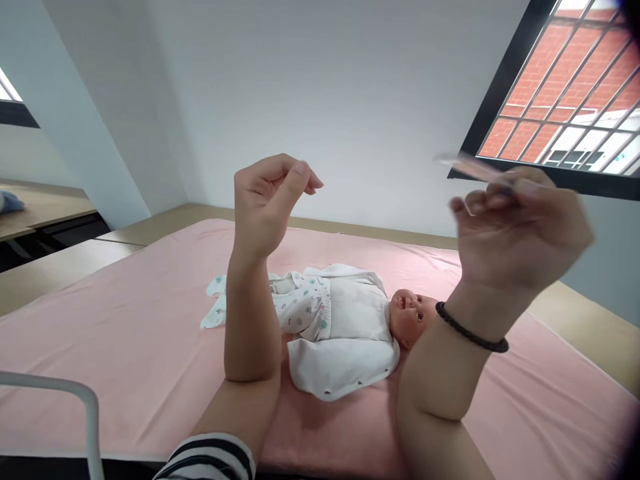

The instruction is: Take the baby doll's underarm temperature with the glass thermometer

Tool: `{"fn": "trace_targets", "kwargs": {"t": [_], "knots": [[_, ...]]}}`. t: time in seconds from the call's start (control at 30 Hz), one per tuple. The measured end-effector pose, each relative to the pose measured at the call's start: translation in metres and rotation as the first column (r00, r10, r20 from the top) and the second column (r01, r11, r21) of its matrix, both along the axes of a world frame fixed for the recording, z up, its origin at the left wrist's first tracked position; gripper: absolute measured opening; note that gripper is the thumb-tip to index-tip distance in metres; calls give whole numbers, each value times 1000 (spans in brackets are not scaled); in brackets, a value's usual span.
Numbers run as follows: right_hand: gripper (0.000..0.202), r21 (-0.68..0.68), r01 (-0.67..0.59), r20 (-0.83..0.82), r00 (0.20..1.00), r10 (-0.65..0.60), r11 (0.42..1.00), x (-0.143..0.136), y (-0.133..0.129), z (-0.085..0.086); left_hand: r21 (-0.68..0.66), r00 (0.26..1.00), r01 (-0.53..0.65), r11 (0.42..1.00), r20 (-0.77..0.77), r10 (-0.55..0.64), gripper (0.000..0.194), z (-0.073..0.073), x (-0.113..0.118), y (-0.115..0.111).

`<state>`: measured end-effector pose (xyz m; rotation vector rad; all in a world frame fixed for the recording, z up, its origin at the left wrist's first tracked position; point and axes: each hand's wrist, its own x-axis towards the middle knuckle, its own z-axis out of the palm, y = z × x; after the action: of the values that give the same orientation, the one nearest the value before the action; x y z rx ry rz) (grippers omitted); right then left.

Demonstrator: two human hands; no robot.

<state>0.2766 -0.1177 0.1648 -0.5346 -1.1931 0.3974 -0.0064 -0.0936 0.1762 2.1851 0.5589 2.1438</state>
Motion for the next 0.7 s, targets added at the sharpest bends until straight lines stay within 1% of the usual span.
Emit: {"fn": "trace_targets", "kwargs": {"t": [0.03, 0.1, 0.17, 0.2, 0.23, 0.27, 0.33, 0.37, 0.4, 0.43, 0.47, 0.5, 0.53, 0.57, 0.6, 0.63, 0.7], "knots": [[21, 45, 18, 18, 1000, -19, 999, 1, 0, 2, -4, 1000, -4, 1000, -5, 4, 33, 0, 1, -1], [27, 68, 33, 70, 997, -37, 997, 0, -3, 6, -19, 1000, -2, 1000, -21, 2, 31, 1, 4, -2], [18, 63, 93, 143, 984, -101, 994, -1, -8, 9, -39, 999, 3, 999, -40, -5, 30, 0, 7, 4], [13, 53, 102, 170, 979, -109, 993, -1, -10, 11, -54, 999, -9, 999, -47, 6, 30, -1, 9, 10], [8, 30, 81, 175, 981, -85, 996, 1, -10, 12, -76, 998, -36, 996, -55, 31, 31, -4, 11, 20], [5, -1, 35, 153, 988, -34, 999, 4, -9, 13, -111, 995, -82, 990, -70, 74, 31, -8, 13, 31], [4, -65, -63, 87, 994, 69, 996, 17, 2, 13, -212, 972, -212, 954, -148, 183, 31, -19, 17, 59], [6, -97, -93, 55, 994, 98, 991, 26, 10, 12, -293, 947, -280, 914, -242, 213, 31, -26, 19, 74], [6, -111, -69, 39, 997, 74, 991, 36, 21, 11, -392, 899, -360, 847, -388, 202, 31, -33, 21, 87], [7, -144, -28, 48, 998, 35, 989, 47, 32, 8, -483, 810, -462, 744, -571, 132, 30, -41, 22, 99], [11, -200, 16, 72, 997, -2, 980, 60, 44, 4, -542, 676, -574, 614, -737, -19, 32, -48, 23, 109], [16, -279, 55, 114, 993, -24, 959, 73, 56, -1, -567, 537, -661, 491, -815, -217, 33, -55, 25, 117], [21, -369, 90, 192, 981, -19, 925, 86, 68, -8, -570, 454, -710, 413, -819, -351, 36, -62, 26, 123], [29, -459, 138, 299, 954, 6, 878, 100, 78, -16, -567, 392, -743, 355, -799, -456, 42, -68, 28, 128], [35, -541, 211, 424, 904, 48, 814, 114, 87, -25, -567, 359, -759, 319, -774, -522, 48, -75, 30, 132], [39, -614, 302, 545, 830, 115, 730, 127, 94, -35, -565, 343, -768, 301, -761, -551, 53, -81, 32, 135], [39, -706, 372, 604, 760, 240, 602, 149, 104, -58, -539, 313, -794, 279, -758, -573, 58, -92, 36, 141]]}}
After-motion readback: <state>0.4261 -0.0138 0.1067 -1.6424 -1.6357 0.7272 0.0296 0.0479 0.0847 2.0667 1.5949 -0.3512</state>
